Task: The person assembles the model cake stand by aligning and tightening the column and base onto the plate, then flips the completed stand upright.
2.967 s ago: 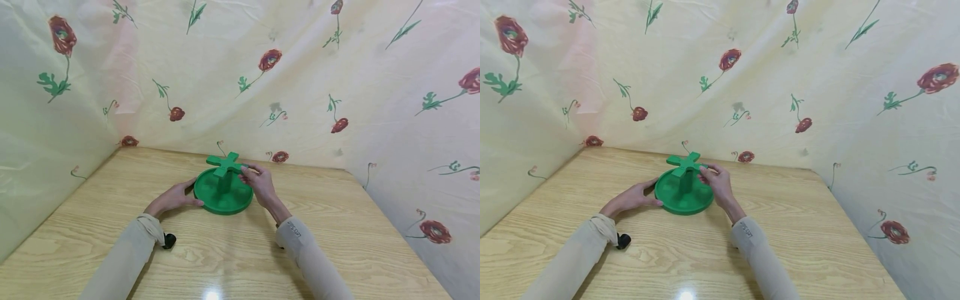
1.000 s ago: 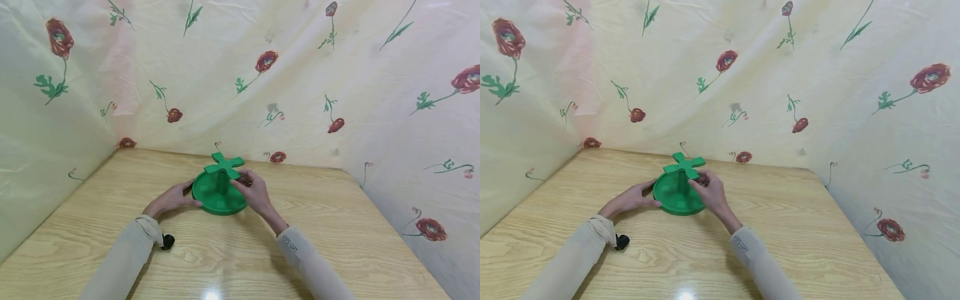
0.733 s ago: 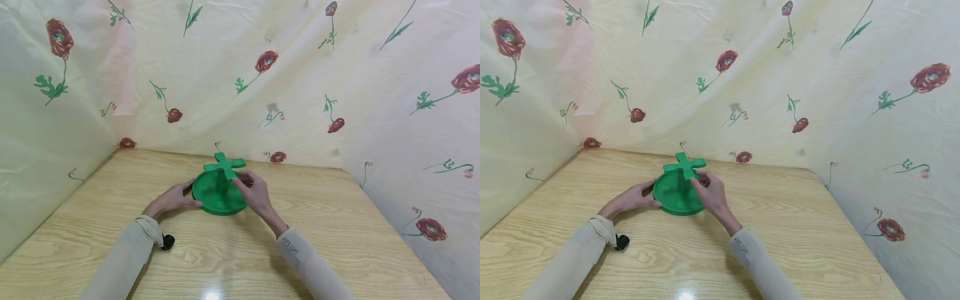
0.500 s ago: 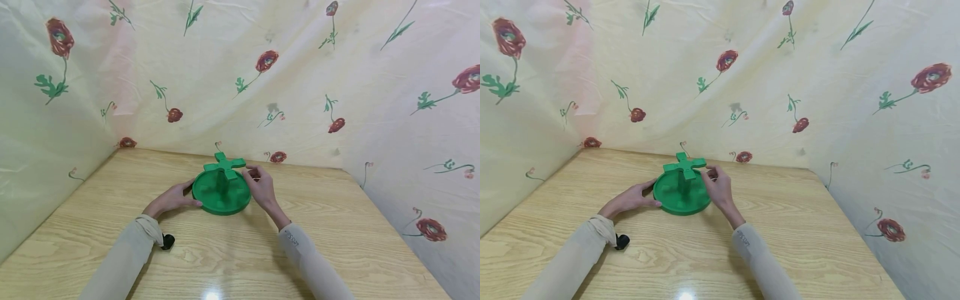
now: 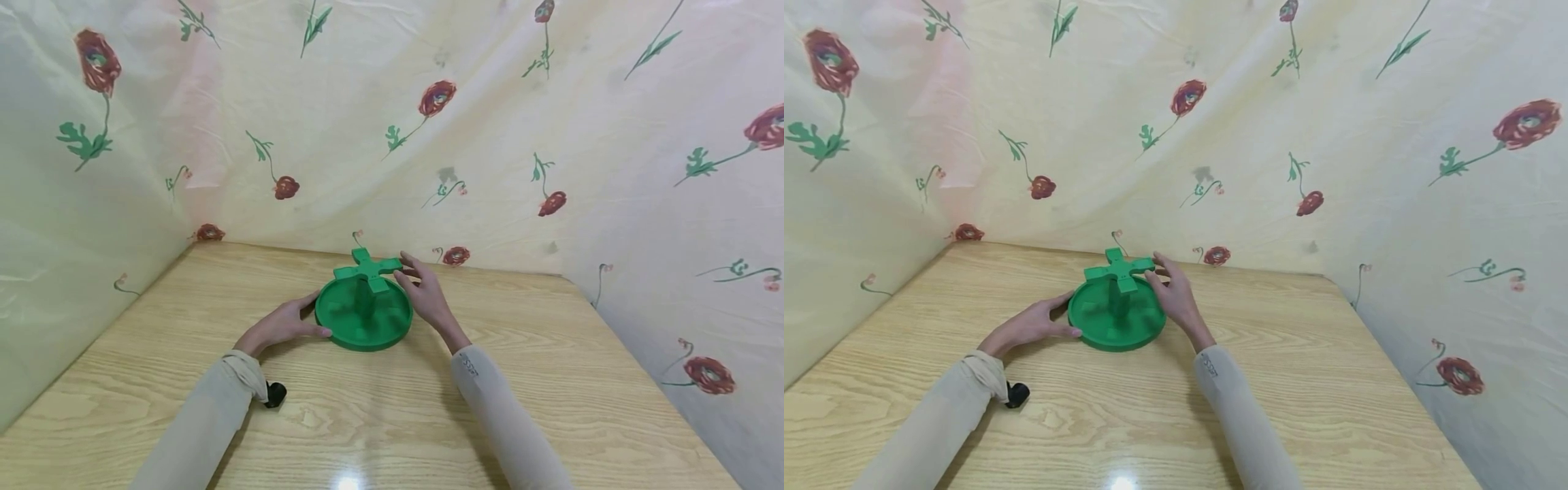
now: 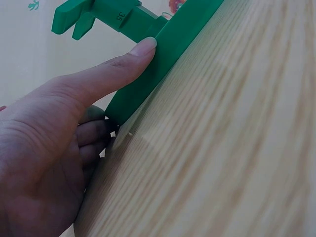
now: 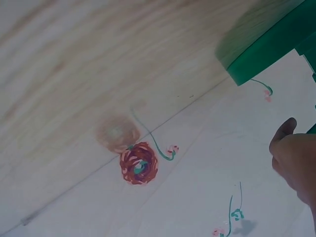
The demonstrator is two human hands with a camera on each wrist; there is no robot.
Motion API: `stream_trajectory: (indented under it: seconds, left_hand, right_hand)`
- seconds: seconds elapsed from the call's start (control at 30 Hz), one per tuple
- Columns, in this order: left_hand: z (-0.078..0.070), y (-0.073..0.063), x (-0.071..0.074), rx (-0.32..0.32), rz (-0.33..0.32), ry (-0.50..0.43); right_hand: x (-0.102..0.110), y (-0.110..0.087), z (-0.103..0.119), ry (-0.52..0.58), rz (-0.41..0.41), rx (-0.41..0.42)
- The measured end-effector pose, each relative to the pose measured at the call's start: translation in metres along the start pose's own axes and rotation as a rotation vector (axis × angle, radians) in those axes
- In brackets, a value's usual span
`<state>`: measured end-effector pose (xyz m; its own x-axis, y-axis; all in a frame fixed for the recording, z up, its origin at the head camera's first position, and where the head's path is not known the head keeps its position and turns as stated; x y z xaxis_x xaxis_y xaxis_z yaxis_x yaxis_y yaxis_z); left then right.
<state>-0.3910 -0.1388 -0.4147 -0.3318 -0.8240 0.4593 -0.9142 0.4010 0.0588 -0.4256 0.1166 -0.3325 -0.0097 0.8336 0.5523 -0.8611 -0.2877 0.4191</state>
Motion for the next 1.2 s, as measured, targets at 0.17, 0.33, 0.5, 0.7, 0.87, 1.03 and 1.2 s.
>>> stream_trajectory:
  seconds: [0.17, 0.33, 0.5, 0.7, 0.87, 1.03, 1.2]
  left_hand:
    - [-0.001, 0.001, 0.001, -0.003, 0.001, -0.003]
    - [-0.002, 0.002, 0.001, -0.005, 0.002, -0.001]
    - [-0.001, 0.001, 0.0, -0.001, 0.005, -0.008]
    - [0.0, 0.002, -0.001, 0.005, 0.003, 0.002]
    - [0.001, 0.001, -0.001, 0.014, 0.0, 0.011]
    - [0.001, 0.001, -0.001, 0.023, -0.005, 0.015]
    - [0.001, 0.001, -0.001, 0.02, -0.005, 0.022]
  right_hand:
    - [-0.001, 0.002, -0.001, 0.02, 0.029, 0.007]
    - [0.006, 0.001, -0.004, 0.003, -0.028, -0.001]
    - [0.009, -0.003, -0.003, 0.01, -0.03, 0.01]
    - [0.01, -0.01, 0.004, 0.023, -0.012, 0.026]
    - [0.01, -0.015, 0.003, 0.033, -0.015, 0.013]
    - [0.009, -0.018, 0.001, 0.046, -0.047, 0.022]
    - [0.008, -0.023, 0.005, 0.057, -0.07, 0.015]
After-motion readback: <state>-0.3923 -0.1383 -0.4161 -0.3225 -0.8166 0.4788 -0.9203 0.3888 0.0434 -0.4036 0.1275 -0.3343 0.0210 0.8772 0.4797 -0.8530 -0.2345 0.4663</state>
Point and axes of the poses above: each hand's wrist, its own y-axis towards the middle knuckle, its own x-axis out of the back of the hand, z = x × y, the point moved 8 cm from there along y, towards the middle knuckle, and after that the axes turned 7 degrees about -y, right-handed, at the moved point
